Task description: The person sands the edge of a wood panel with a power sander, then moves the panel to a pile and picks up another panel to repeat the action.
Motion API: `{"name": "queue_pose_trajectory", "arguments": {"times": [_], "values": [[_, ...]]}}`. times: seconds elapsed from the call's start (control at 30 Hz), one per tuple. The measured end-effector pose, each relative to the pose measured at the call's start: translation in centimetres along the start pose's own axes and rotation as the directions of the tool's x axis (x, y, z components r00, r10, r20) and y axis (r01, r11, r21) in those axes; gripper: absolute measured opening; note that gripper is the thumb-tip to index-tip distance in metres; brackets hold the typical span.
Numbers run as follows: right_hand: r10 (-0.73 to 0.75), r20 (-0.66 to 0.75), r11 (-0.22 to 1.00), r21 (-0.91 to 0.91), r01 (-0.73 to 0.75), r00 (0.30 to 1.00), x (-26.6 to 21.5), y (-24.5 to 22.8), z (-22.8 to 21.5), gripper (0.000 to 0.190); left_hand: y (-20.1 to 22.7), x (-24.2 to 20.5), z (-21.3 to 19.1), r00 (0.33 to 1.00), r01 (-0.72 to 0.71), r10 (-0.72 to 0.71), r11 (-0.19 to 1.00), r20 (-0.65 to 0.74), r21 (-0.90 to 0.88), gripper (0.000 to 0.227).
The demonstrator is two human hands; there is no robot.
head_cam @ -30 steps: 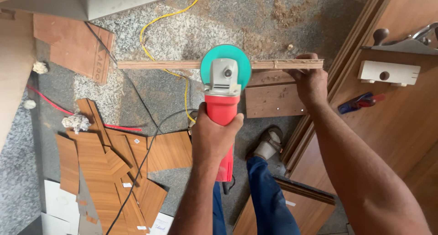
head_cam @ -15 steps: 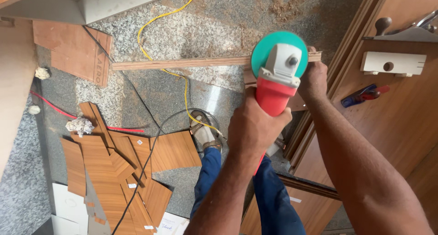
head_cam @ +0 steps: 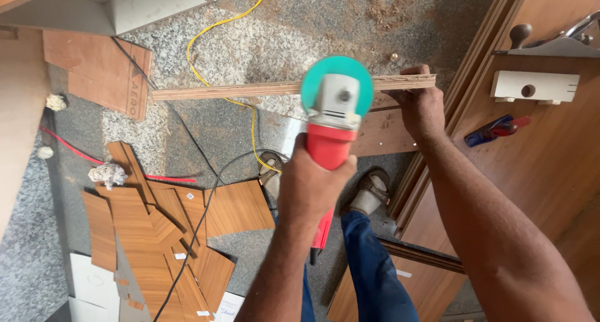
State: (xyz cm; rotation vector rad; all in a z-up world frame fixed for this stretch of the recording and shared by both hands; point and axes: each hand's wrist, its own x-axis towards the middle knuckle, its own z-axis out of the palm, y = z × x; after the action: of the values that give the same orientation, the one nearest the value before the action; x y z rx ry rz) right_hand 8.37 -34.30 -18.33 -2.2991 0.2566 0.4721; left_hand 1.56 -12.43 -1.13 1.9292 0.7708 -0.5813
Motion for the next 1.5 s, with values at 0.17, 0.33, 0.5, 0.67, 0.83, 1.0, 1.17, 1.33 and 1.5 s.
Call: {"name": "queue_pose_trajectory", "arguments": {"times": [0.17,0.33,0.5,0.67,0.83,1.0,1.17,1.33,1.5], "values": [[-0.03,-0.012,1.0,0.007,0.03,0.999,-0.2,0.2,-0.3,0.037,-0.2,0.5,-0.3,0.998,0.049,-0.051,0.998,0.035,0.046,0.058],[-0.037,-0.017,0.998,-0.05,0.037,0.999,-0.4,0.8,-0.3,0.039,-2.8,1.1,-3.9,0.99,0.134,-0.135,0.99,-0.039,-0.04,0.056],[-0.052,0.01,0.998,-0.045,0.052,0.999,0.6,0.9,-0.2,0.04,-4.7,0.4,-6.0,0.978,-0.025,0.002,0.993,-0.208,-0.111,0.055],[-0.03,0.011,0.998,-0.052,0.031,0.999,0.8,0.6,-0.4,0.038,-3.9,0.0,-4.6,0.988,0.097,-0.103,0.994,-0.117,-0.059,0.059],[-0.004,0.007,0.999,-0.035,0.004,1.0,0.8,0.1,-0.6,0.036,-2.5,-0.1,-2.5,0.995,0.098,-0.096,0.994,-0.037,0.048,0.059],[-0.006,0.032,0.999,0.041,0.004,0.999,0.8,0.0,-0.6,0.033,-3.1,0.1,-3.7,0.99,-0.021,0.018,1.0,-0.139,-0.018,0.058],[-0.009,0.003,0.999,-0.045,0.009,1.0,0.8,1.1,-0.6,0.034,-4.3,0.5,-5.4,0.973,0.126,-0.16,0.971,-0.164,-0.201,0.056],[0.038,0.025,0.952,0.304,-0.044,0.999,1.7,0.4,0.5,0.03,-3.2,0.4,-3.8,0.995,0.044,-0.046,0.999,-0.089,-0.024,0.052],[0.103,0.015,0.995,0.004,-0.103,0.995,0.9,-0.1,-1.1,0.037,-1.3,0.2,-2.0,0.998,0.067,-0.066,0.996,-0.017,0.056,0.059]]}}
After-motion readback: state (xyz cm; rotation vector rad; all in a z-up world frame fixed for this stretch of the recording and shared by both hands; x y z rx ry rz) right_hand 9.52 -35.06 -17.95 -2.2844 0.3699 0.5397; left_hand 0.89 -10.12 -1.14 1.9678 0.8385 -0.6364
